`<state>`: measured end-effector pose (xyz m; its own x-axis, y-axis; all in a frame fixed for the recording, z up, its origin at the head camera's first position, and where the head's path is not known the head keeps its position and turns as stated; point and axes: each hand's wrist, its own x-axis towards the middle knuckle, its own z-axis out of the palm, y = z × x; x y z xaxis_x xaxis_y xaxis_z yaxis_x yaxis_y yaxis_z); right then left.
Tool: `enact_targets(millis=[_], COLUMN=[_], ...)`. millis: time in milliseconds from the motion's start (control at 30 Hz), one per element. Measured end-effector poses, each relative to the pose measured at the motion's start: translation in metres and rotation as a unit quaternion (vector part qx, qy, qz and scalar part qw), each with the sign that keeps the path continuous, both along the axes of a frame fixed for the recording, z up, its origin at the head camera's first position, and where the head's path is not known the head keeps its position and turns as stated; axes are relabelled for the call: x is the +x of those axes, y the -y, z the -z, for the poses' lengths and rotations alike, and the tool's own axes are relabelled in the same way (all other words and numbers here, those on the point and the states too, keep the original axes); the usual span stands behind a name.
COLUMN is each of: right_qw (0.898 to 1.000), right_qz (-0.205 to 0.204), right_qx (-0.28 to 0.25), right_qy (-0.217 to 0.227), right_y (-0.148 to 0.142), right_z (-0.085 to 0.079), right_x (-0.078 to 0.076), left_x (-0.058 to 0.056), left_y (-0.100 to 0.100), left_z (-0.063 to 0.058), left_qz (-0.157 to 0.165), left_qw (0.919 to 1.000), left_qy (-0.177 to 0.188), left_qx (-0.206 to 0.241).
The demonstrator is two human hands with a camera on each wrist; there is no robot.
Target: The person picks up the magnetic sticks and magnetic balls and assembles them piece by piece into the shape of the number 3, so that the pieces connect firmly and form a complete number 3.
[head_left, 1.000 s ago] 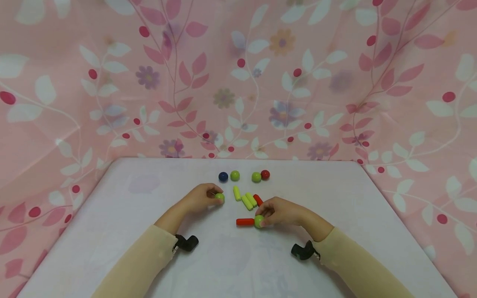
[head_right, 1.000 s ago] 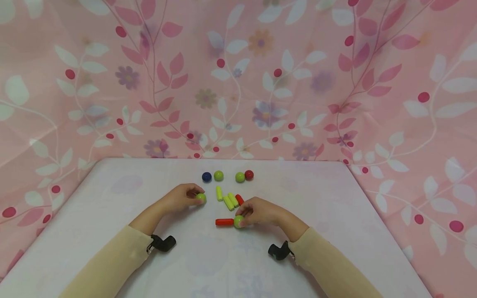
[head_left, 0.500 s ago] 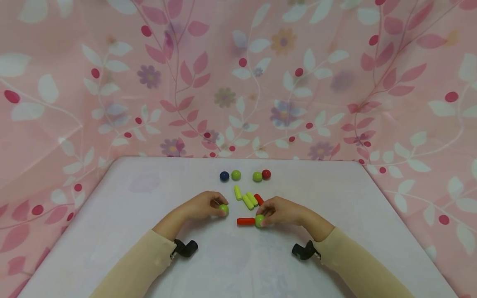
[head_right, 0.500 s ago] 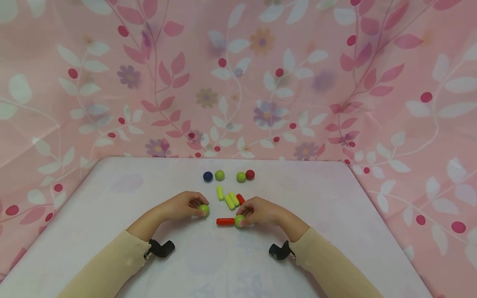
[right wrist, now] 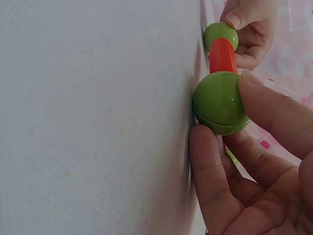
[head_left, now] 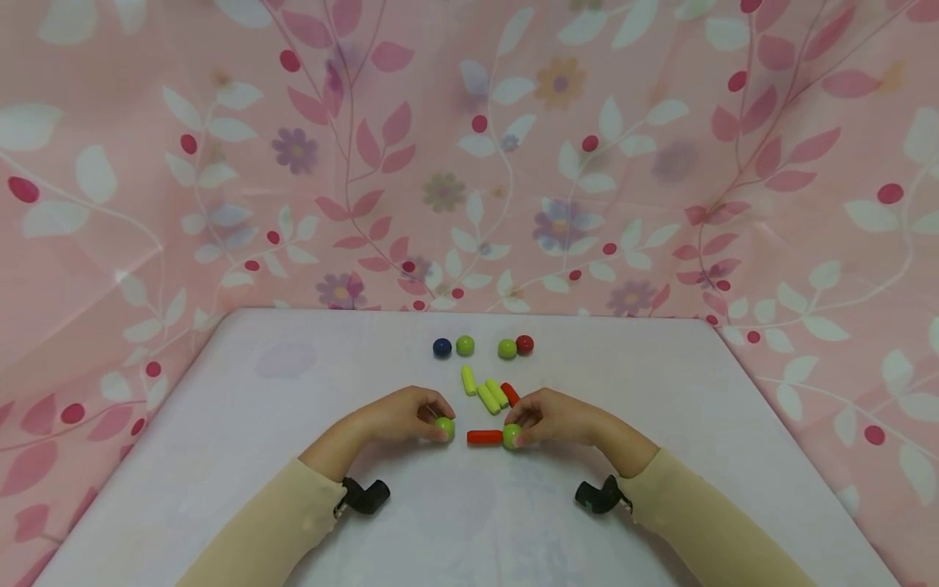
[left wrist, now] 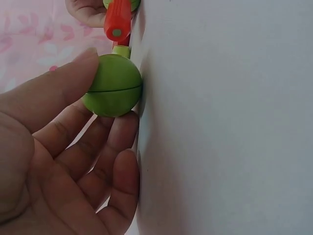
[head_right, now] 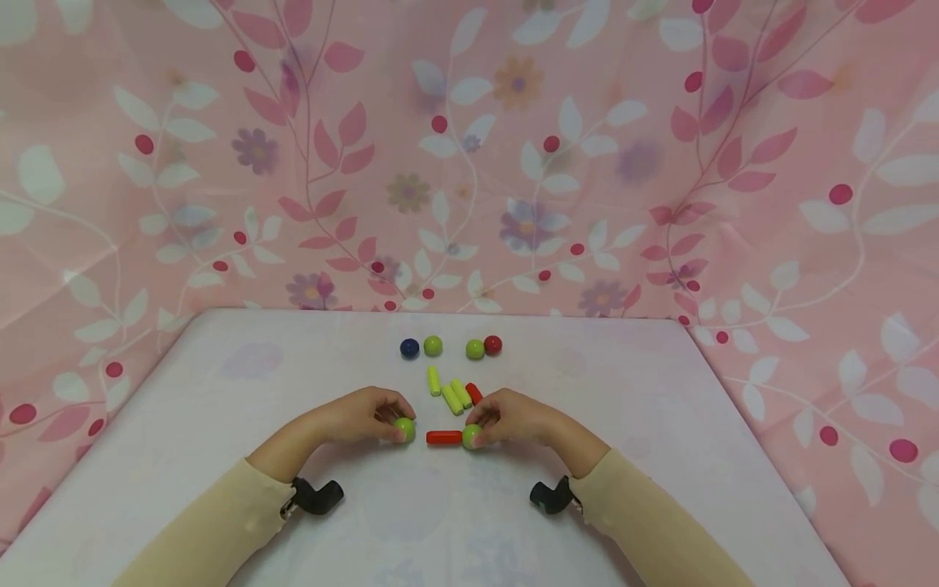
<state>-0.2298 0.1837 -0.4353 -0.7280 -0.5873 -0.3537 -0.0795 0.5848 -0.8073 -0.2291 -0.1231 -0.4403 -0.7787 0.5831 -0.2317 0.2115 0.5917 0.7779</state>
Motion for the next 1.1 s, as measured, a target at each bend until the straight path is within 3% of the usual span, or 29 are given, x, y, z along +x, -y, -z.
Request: enact_targets(millis=[367, 1100], right_qw=[1.0, 1.0], right_qz=[-0.002, -0.009], right_qx=[0.005, 0.007], right_qy=[-0.004, -0.009], right_y=[-0.001, -0.002], right_z=[0.002, 0.002], right_x=[0.0, -0.002], left_x=[0.004, 0.005], left_y=[-0.005, -0.016], left_z=[0.0, 0.003], left_qz=[0.02, 0.024], left_qw=[0.9998, 0.9995], left_qy=[0.001, 0.011], left_qx=[0.003, 0.017])
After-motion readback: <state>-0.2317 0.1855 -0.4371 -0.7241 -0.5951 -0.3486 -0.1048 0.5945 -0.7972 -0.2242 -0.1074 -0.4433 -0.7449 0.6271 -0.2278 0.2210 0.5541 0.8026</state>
